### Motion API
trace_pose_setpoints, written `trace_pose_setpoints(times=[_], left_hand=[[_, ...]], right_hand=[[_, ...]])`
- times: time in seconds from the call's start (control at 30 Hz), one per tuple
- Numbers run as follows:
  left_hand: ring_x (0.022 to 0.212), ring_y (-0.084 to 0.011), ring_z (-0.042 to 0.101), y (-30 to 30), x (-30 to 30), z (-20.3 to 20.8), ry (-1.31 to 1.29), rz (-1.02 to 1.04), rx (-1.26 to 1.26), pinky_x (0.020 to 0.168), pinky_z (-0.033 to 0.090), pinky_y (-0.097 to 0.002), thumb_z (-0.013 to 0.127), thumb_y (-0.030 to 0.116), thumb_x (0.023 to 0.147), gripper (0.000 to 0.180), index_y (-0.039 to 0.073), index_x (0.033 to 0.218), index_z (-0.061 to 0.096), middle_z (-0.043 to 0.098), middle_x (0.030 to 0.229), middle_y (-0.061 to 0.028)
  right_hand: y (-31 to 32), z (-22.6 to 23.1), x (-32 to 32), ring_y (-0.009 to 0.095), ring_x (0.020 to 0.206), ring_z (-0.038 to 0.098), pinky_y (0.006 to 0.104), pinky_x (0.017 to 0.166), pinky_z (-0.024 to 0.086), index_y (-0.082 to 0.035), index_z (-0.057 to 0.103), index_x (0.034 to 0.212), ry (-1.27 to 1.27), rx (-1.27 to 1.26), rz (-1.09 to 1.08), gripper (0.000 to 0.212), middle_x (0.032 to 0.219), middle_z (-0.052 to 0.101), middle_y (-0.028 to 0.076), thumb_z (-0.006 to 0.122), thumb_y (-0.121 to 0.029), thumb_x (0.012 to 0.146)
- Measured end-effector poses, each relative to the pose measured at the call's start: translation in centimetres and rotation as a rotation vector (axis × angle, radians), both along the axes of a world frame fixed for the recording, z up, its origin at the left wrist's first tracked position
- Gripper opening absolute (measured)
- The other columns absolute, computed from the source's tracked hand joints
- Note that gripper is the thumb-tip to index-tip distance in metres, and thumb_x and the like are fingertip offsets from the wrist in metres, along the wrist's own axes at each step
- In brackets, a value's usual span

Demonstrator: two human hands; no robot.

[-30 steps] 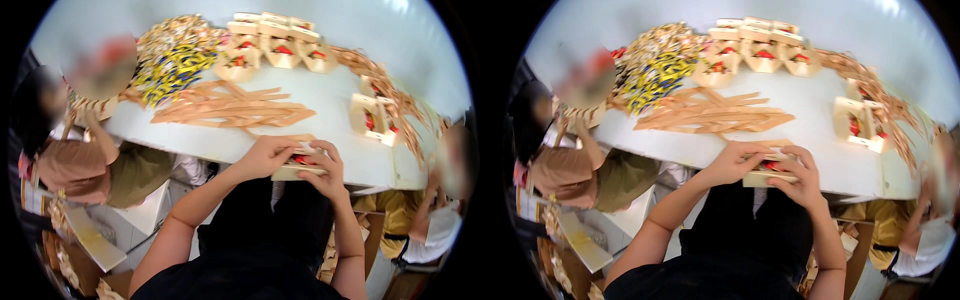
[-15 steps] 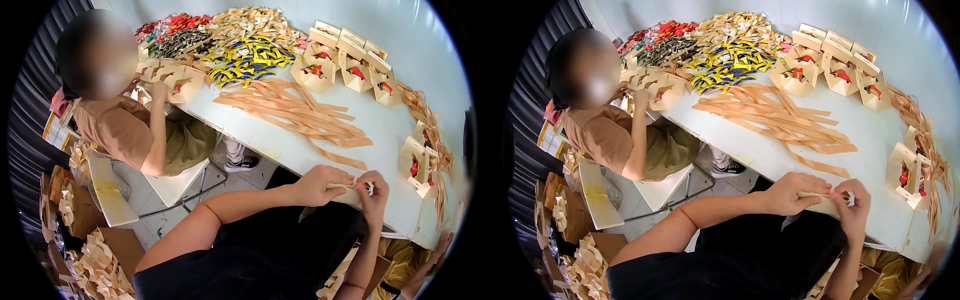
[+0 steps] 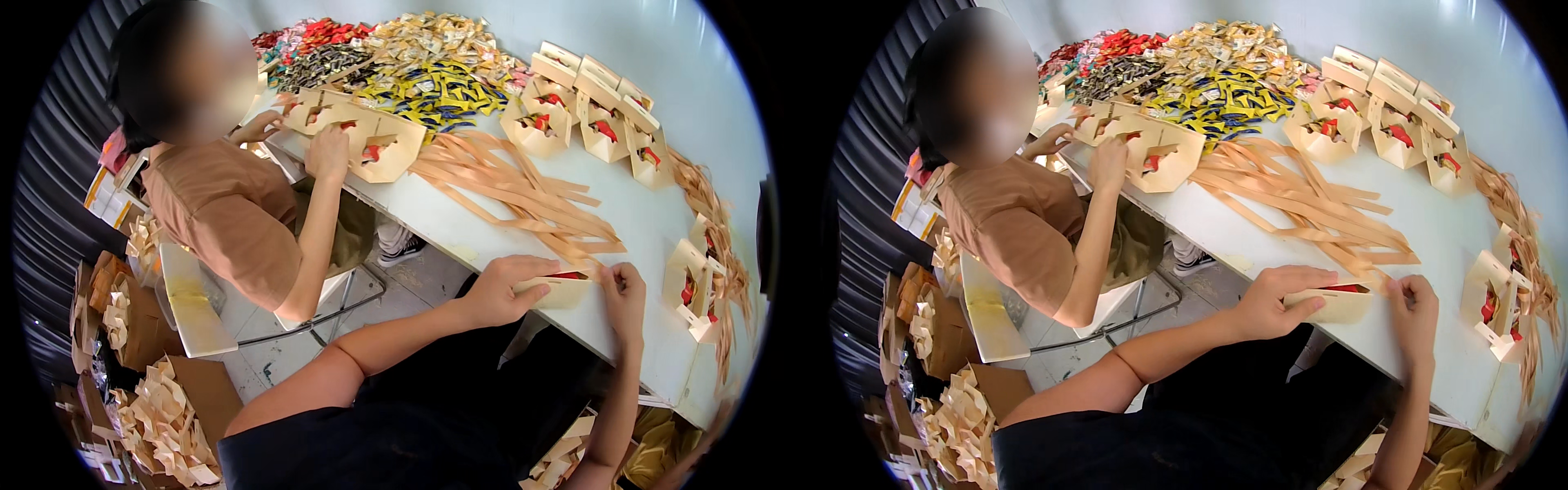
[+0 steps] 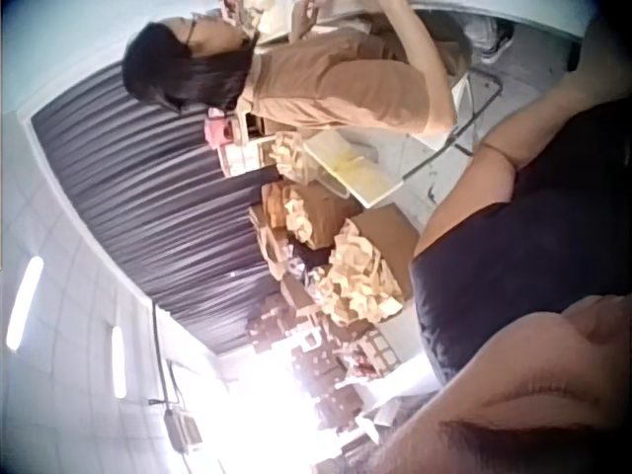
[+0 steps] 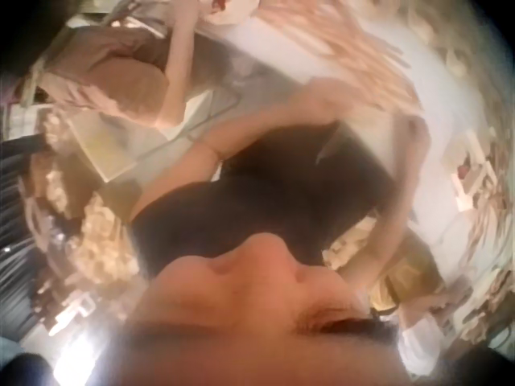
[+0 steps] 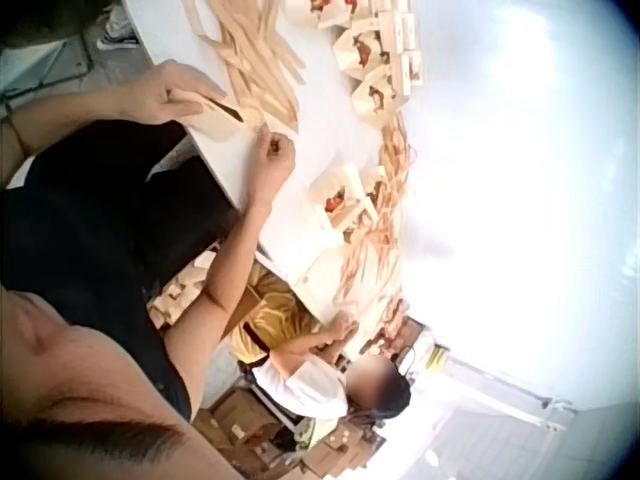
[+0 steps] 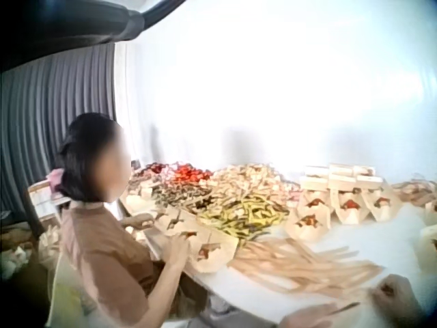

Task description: The person assembles small wooden gift boxes by inserting a wrapped item into the box, threading a ribbon through the top slot, and tying a bow. They repeat this process for multiple boxes, placing finished units on the table.

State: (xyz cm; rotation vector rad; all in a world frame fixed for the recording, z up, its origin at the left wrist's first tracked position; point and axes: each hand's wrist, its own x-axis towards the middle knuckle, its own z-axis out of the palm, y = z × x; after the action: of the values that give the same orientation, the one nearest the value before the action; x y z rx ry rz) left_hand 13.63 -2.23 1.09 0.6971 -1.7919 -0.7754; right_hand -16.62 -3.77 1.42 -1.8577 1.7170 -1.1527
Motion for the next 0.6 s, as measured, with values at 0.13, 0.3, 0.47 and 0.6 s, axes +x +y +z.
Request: trace_pose_setpoints(times=[0.13,0.3,0.47,0.6], left_hand=[[0.122,-0.0370,0.076,-0.1,0.0,-0.5,0.011,-0.015,-0.022,0.108,0.057,-0.0416,0.078,0.007,0.096,0.037,0.001,0.133,0.077,0.078,0.133,-0.0198],[0.121,-0.0363,0.076,-0.3,-0.5,-0.1,-0.001,-0.003,0.012,0.107,0.058,-0.0416,0.078,0.006,0.096,0.036,0.000,0.132,0.077,0.079,0.130,-0.0200],[0.120,-0.0347,0.077,-0.8,-1.1,-0.2,0.001,-0.053,-0.006,0.107,0.058,-0.0408,0.078,0.006,0.097,0.034,-0.001,0.131,0.078,0.080,0.129,-0.0193],[0.121,-0.0346,0.076,-0.8,-1.4,-0.6,0.015,-0.061,-0.006,0.108,0.057,-0.0409,0.078,0.008,0.097,0.034,0.000,0.130,0.078,0.080,0.130,-0.0181]], right_hand=[[0.5,1.7,-2.4,0.003,0.065,0.038,0.0255,0.058,0.027,-0.006,0.062,0.078,-0.197,0.233,0.004,0.039,0.070,0.045,-0.010,0.069,-0.025,0.112],[-1.2,1.8,-4.8,0.004,0.066,0.040,0.0267,0.057,0.031,-0.007,0.067,0.092,-0.269,0.075,-0.092,0.035,0.082,0.054,-0.008,0.062,-0.031,0.116],[-3.4,3.8,-2.3,0.002,0.061,0.037,0.0229,0.050,0.030,-0.012,0.063,0.101,-0.961,-0.097,-0.057,0.029,0.084,0.052,-0.007,0.059,-0.037,0.118],[-4.1,5.7,-2.3,-0.001,0.059,0.027,0.0201,0.046,0.018,-0.014,0.061,0.104,-1.104,-0.065,-0.083,0.029,0.076,0.039,-0.008,0.059,-0.040,0.117]])
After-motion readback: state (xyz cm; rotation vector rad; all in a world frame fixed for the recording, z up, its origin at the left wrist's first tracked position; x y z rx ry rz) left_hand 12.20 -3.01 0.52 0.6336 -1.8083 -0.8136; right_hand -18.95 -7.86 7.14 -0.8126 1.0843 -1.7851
